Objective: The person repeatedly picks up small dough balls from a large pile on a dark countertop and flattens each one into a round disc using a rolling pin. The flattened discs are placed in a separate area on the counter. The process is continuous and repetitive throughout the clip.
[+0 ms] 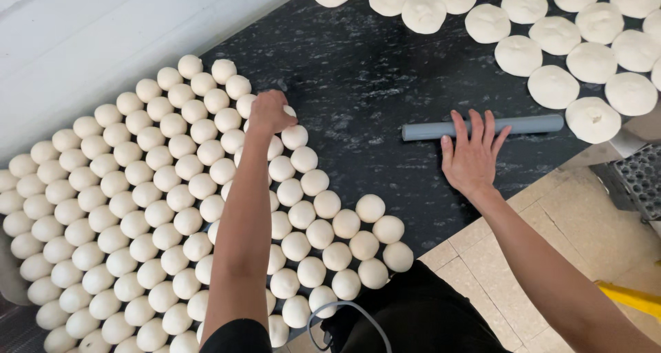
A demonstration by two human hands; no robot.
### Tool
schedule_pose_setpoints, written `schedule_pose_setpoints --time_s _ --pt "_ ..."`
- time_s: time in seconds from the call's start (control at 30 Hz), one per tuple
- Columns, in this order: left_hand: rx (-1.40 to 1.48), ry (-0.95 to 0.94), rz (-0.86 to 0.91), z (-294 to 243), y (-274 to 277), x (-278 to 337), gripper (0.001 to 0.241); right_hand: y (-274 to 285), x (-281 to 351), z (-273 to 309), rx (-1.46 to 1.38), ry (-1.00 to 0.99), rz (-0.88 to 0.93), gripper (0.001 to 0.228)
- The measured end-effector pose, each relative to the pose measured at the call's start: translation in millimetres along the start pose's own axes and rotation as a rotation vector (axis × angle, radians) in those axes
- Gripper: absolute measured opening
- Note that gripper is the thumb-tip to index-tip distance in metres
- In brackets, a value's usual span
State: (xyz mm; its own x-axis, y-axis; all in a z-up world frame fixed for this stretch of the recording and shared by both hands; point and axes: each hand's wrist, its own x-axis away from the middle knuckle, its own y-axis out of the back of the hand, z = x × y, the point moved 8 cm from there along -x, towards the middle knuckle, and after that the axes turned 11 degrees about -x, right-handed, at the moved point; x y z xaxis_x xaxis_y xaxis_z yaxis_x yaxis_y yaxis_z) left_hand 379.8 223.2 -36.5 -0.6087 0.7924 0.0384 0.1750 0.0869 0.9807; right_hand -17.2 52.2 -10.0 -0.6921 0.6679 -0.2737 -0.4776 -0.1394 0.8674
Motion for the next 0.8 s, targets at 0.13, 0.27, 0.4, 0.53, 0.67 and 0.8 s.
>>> schedule_pose_setpoints --time_s 0.13,0.27,0.4,0.53,0.67,0.8 --pt "-0.06 -0.151 -0.343 -63.0 51.8 37.2 0.042 8.2 -1.8 4.8 0.029 -0.002 -0.021 0.055" --pt "1.11 0.094 -0.134 -100.5 44.9 45.1 0.046 6.7 0.9 14.4 0.109 0.008 0.057 0.062" --pt "1.885 0.112 0.275 -201.7 -0.2 56.2 0.052 7.5 -2.6 7.2 0.107 -0.135 0.069 0.059" --pt "0.781 -0.104 0.309 -263.3 -39.3 67.7 0.062 11.9 4.1 -18.5 0.111 -0.277 0.017 0.059" --pt "0.44 -0.296 -0.068 -282.4 -31.9 73.0 0.089 22.8 5.4 -43.1 0.109 -0.322 -0.037 0.061" --pt "0.043 -0.419 -0.13 -328.3 -46.9 63.1 0.072 23.7 6.1 -60.0 0.092 -0.379 -0.029 0.063"
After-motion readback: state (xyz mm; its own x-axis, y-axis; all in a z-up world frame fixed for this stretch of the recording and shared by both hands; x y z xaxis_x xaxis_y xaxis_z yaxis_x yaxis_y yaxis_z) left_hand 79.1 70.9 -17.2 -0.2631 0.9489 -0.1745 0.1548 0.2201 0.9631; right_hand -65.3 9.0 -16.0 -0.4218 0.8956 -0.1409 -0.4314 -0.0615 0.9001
